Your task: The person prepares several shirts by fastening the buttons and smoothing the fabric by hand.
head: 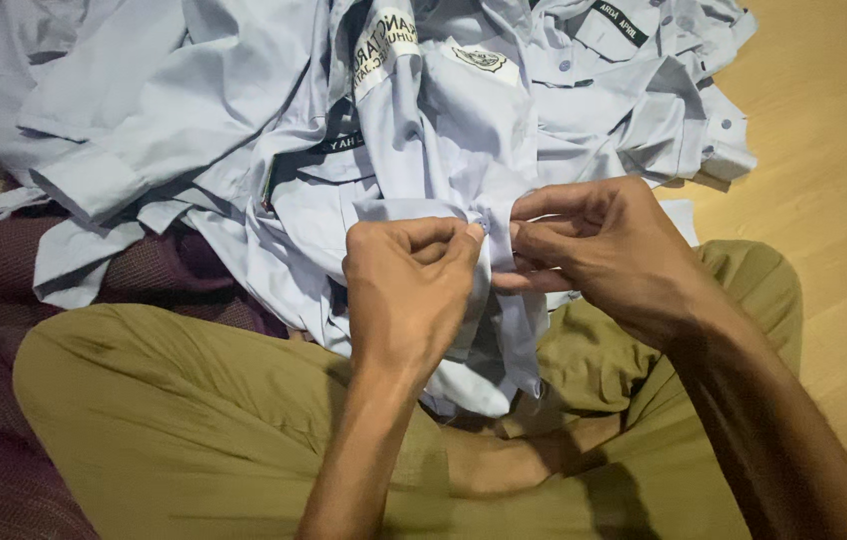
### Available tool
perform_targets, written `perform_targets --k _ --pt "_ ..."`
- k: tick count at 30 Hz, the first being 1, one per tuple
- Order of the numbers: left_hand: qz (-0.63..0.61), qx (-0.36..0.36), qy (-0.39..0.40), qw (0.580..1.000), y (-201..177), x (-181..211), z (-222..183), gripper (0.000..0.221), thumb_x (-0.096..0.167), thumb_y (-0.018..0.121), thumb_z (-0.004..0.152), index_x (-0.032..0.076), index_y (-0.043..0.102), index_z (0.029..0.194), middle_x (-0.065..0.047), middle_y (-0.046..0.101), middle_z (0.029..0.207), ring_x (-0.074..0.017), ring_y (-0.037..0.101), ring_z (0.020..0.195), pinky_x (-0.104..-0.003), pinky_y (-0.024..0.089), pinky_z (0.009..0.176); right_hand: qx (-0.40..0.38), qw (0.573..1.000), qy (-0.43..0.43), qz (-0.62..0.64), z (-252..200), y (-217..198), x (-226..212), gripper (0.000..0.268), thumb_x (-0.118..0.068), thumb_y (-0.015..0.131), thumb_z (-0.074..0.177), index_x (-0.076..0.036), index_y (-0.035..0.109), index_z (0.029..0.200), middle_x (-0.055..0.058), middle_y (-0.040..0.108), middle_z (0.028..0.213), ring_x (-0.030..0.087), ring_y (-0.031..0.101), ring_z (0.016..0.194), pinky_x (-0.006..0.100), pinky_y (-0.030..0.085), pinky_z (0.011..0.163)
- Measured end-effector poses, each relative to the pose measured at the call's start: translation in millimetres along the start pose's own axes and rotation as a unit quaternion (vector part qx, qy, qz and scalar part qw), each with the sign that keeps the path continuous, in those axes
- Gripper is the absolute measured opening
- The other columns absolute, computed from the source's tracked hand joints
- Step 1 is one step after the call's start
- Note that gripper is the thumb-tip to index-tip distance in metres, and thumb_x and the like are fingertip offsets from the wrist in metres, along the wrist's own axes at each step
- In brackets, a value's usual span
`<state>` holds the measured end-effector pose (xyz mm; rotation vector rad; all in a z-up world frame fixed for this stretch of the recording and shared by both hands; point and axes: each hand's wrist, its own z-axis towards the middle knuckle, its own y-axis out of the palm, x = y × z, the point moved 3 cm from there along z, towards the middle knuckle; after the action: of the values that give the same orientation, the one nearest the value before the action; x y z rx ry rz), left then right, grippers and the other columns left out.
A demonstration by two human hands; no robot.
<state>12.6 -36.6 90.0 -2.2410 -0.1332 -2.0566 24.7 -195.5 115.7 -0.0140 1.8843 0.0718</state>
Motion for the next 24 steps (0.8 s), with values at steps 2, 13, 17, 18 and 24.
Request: perform_targets --k 2,13,17,18,24 --pt "0.021 -0.012 0.005 1.000 -2 3 -1 0.025 0.011 0.071 0.092 0.000 0.077 0.072 0.009 0.064 0.076 -0.0012 0.061 0.077 -0.019 0.052 0.057 -0.015 1.000 0.008 -0.023 -2 1 -4 0.009 0.004 0.075 0.092 0.009 0.071 0.086 0.014 0.066 0.073 0.019 0.067 0.070 0.044 0.076 0.081" --pt "0.191 -0.044 -0.023 0.980 -9 -6 5 0.036 0.013 0.078 0.092 0.004 0.067 0.058 0.011 0.037 0.082 -0.0018 0.041 0.075 -0.023 0.035 0.051 -0.027 0.993 -0.001 -0.116 2 4 8 0.014 -0.003 0.086 0.086 0.009 0.079 0.081 0.015 0.075 0.071 0.019 0.066 0.055 0.031 0.064 0.053" --pt "0.185 -0.077 0.032 0.979 -8 -9 2 0.043 0.009 0.059 0.091 0.017 0.035 0.056 0.011 0.029 0.073 -0.0050 0.030 0.067 -0.030 0.023 0.051 -0.022 0.993 -0.073 -0.092 7 1 20 0.014 0.000 0.087 0.084 0.008 0.077 0.077 0.014 0.072 0.062 0.016 0.065 0.051 0.025 0.056 0.050" --pt "0.161 -0.082 0.035 0.983 -8 -9 3 0.040 0.011 0.054 0.089 0.020 0.030 0.058 0.011 0.028 0.070 -0.0047 0.027 0.064 -0.032 0.018 0.051 -0.024 0.992 -0.101 -0.070 8 0 23 0.013 0.003 0.086 0.083 0.008 0.075 0.077 0.013 0.070 0.061 0.015 0.063 0.052 0.025 0.055 0.049" --pt "0.160 -0.071 -0.002 0.985 -14 -2 5 0.031 0.028 0.068 0.094 0.006 0.090 0.091 0.016 0.060 0.076 0.0011 0.048 0.068 -0.023 0.039 0.048 -0.020 0.977 -0.137 -0.159 -4 12 6 0.013 -0.012 0.089 0.082 0.001 0.086 0.080 0.008 0.079 0.068 0.007 0.064 0.059 0.019 0.051 0.052"
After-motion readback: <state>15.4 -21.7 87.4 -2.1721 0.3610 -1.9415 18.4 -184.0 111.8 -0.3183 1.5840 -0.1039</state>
